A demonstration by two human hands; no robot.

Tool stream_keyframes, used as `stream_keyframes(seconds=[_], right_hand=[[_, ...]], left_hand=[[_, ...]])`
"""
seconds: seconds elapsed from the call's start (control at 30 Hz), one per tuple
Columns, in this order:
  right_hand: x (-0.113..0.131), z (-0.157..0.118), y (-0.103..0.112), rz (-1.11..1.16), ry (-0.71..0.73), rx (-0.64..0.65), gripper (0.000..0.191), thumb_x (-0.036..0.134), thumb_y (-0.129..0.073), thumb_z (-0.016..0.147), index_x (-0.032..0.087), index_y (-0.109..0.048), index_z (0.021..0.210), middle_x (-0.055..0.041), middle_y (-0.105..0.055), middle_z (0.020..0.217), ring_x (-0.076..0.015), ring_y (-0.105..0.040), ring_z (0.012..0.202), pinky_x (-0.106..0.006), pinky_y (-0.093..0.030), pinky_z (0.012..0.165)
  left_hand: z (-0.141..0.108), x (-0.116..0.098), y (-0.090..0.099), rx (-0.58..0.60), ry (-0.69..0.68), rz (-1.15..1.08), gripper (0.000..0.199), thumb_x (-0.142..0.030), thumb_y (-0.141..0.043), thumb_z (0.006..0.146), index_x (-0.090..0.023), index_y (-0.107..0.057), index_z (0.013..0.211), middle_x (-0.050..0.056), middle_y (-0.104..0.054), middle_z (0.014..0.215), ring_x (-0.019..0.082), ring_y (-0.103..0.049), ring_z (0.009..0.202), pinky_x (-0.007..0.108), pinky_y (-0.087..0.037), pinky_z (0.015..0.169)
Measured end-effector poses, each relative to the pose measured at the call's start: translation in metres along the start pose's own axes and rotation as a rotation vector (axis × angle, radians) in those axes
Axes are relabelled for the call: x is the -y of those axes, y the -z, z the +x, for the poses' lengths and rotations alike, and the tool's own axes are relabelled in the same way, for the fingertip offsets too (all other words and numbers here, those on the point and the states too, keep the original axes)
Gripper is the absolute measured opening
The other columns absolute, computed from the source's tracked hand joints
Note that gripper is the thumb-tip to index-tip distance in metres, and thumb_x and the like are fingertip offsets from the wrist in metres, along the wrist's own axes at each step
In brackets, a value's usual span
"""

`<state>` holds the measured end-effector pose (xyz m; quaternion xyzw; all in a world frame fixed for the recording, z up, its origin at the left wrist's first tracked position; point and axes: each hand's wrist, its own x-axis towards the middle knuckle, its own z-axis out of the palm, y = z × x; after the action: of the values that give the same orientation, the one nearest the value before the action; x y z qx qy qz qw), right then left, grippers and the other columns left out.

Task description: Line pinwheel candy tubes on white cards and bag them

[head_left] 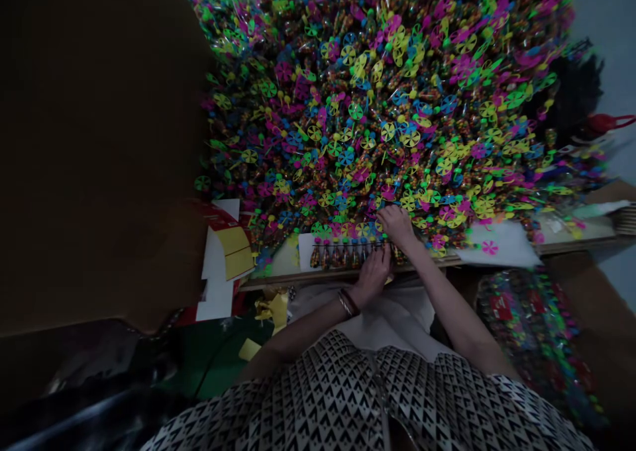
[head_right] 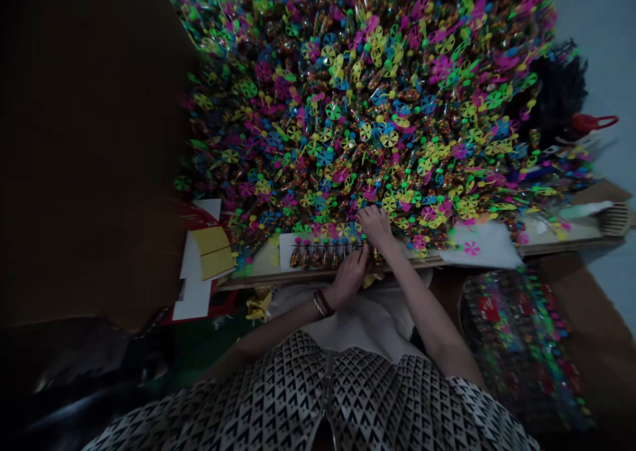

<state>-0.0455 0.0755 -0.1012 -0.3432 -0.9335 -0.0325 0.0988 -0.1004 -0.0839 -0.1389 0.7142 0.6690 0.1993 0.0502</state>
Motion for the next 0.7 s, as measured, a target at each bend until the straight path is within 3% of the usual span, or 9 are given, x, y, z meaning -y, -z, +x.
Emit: stream_keyframes(seconds=[0.27,0.4,0.5,0.6,0.7], right_hand=[[0.001,0.005,0.001,-0.050,0.070,0.087,0.028,0.028,-0.039,0.098,0.016,-0.064,0.098,-0.0103,-0.065,0.091,-0.0229,-0.050,0.090,-0.035,-0.028,0.076],[-0.001,0.008,0.007,0.165,-0.042,-0.044,0.031,0.034,-0.038,0.098,0.017,-0.065,0.097,-0.0100,-0.066,0.093,-0.0224,-0.055,0.093,-0.034,-0.033,0.080],[0.012,0.021,0.013,0.414,-0.073,-0.142,0.032,0.037,-0.039,0.098,0.019,-0.065,0.101,-0.0092,-0.068,0.098,-0.0218,-0.059,0.096,-0.034,-0.038,0.084],[0.041,0.044,0.012,0.604,-0.064,-0.061,0.032,0.046,-0.048,0.092,0.021,-0.065,0.106,-0.0062,-0.069,0.089,-0.0205,-0.062,0.085,-0.031,-0.042,0.077],[0.067,0.069,0.006,0.677,-0.175,0.012,0.033,0.049,-0.055,0.086,0.020,-0.064,0.099,-0.0029,-0.066,0.073,-0.0189,-0.060,0.071,-0.027,-0.042,0.066]], left_hand=[[0.005,0.004,-0.001,0.014,0.036,-0.127,0.053,-0.018,-0.048,0.092,-0.008,-0.030,0.141,0.013,-0.059,0.097,0.025,-0.059,0.093,0.037,-0.051,0.079],[0.000,0.012,0.017,0.014,-0.006,-0.238,0.052,-0.029,-0.048,0.094,-0.012,-0.033,0.141,0.013,-0.058,0.101,0.025,-0.058,0.097,0.039,-0.051,0.081],[-0.003,0.027,0.038,-0.050,-0.028,-0.348,0.048,-0.037,-0.047,0.095,-0.017,-0.041,0.137,0.012,-0.058,0.107,0.024,-0.056,0.102,0.038,-0.050,0.086],[-0.002,0.053,0.057,-0.180,0.079,-0.399,0.033,-0.031,-0.042,0.097,-0.019,-0.053,0.125,0.011,-0.059,0.109,0.022,-0.055,0.105,0.038,-0.048,0.091],[0.002,0.084,0.072,-0.293,0.202,-0.391,0.028,-0.029,-0.040,0.097,-0.020,-0.059,0.117,0.010,-0.060,0.106,0.020,-0.056,0.104,0.038,-0.047,0.093]])
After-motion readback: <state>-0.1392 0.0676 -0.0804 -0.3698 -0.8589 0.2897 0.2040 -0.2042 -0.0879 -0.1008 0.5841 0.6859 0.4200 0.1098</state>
